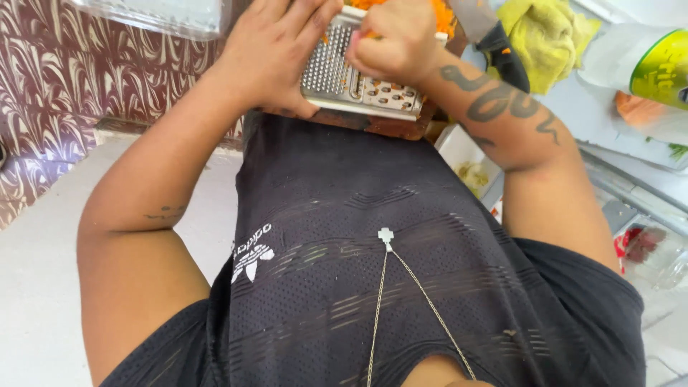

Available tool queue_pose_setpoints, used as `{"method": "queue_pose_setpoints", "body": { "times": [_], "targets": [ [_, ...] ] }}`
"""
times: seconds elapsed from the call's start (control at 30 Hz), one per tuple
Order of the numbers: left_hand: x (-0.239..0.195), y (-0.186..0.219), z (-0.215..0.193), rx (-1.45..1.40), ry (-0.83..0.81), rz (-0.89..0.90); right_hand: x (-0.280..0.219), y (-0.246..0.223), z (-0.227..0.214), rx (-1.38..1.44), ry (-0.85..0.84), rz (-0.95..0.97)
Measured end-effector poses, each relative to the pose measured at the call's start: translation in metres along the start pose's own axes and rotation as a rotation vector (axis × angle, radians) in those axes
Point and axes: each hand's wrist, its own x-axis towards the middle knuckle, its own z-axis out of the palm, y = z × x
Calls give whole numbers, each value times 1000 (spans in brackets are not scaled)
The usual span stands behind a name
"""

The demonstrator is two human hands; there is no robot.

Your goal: The person arranges shredded lettuce in a plastic container, then picks up a carrot from a red tray. Using a box grater, the person grates the carrot over a wooden cutting board, creating a pile of shredded carrot.

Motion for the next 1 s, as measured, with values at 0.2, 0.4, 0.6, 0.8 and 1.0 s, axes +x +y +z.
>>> {"method": "queue_pose_setpoints", "body": {
  "times": [0.2,0.4,0.6,0.8,1.0],
  "targets": [
    [14,-6,3,-109,-15,75,18,1,-16,-39,-54,-8],
    [13,-3,5,-124,101,30,25,-27,-67,237,191,816],
    [9,12,-7,-126,-86,-36,-58,-72,-81,538,842,1424],
    [11,1,-5,-273,-60,0,-87,-110,-49,326,1064,1664],
    [9,-3,-23,-198,-115,80,-15,-117,-52,241,884,1656]
  ]
}}
